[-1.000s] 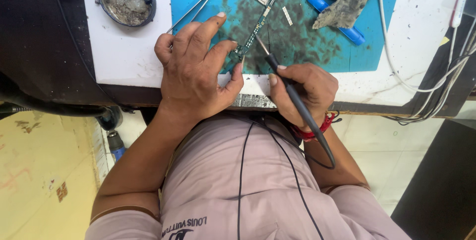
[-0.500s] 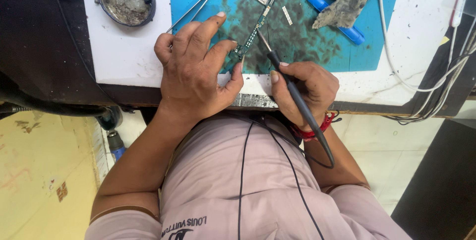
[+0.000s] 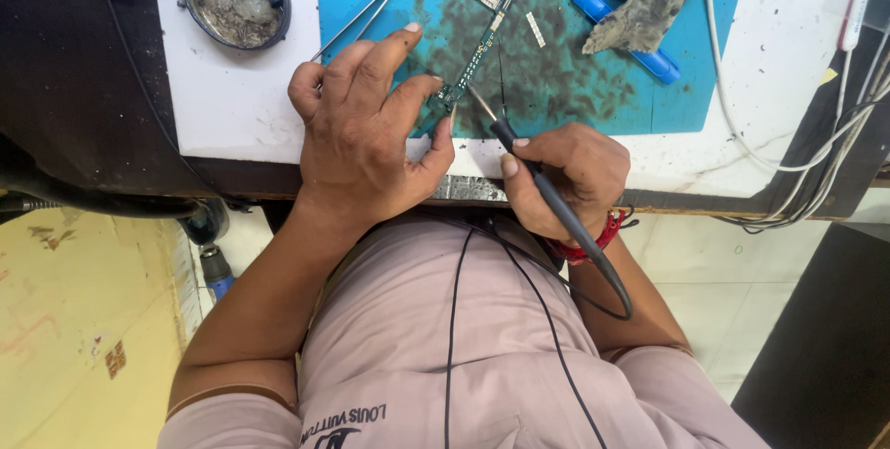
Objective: The person uses a soldering iron and tweezers to apply solder to a small circuit board. They then switch to a hot air gun to heat the board while holding it with tweezers, and finally return to using the soldering iron to finish the work.
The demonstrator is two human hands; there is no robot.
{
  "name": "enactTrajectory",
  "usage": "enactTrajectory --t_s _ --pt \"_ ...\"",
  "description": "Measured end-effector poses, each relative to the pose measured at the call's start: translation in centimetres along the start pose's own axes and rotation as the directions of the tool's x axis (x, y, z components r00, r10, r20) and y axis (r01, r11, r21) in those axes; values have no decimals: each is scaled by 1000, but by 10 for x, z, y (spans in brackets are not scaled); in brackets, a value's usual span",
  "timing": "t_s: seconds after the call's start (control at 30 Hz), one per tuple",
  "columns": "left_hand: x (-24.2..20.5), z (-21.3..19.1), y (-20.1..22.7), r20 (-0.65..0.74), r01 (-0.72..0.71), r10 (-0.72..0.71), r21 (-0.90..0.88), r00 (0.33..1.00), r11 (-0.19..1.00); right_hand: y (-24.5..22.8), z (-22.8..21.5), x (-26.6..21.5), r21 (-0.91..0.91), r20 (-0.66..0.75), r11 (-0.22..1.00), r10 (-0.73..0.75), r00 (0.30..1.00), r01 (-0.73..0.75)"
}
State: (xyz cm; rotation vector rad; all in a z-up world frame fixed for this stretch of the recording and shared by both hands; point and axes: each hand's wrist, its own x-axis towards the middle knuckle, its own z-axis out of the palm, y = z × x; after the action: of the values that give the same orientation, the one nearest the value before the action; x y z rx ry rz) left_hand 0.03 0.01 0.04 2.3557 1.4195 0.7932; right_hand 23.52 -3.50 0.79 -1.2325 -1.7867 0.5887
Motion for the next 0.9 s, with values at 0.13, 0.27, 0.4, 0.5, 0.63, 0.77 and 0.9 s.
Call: enactTrajectory --t_s 0.13,0.27,0.4,0.5,0.63,0.77,0.9 --pt "0 0 0 -1 -2 2 -3 1000 1000 0 0 1 16 6 1000 -11 1000 11" --pt "0 0 0 1 0 0 2 1000 1000 1 0 0 42 9 999 -30 1000 29" --pt "0 -1 1 3 6 -6 7 1000 1000 0 -2 -2 36 -16 999 -17 1000 17" --pt "1 -2 3 0 8 -8 15 1000 1000 0 -3 -4 36 -40 999 1 999 1" --pt "3 -3 4 4 2 -3 19 1000 1000 -1 -3 -7 35 -97 999 -7 995 10" --pt "6 -5 7 0 21 -21 25 1000 999 -9 -7 -5 -38 -167 997 64 984 -71" --pt "6 -6 11 -19 28 -28 29 999 999 -20 -18 -1 -94 -185 980 156 970 -175"
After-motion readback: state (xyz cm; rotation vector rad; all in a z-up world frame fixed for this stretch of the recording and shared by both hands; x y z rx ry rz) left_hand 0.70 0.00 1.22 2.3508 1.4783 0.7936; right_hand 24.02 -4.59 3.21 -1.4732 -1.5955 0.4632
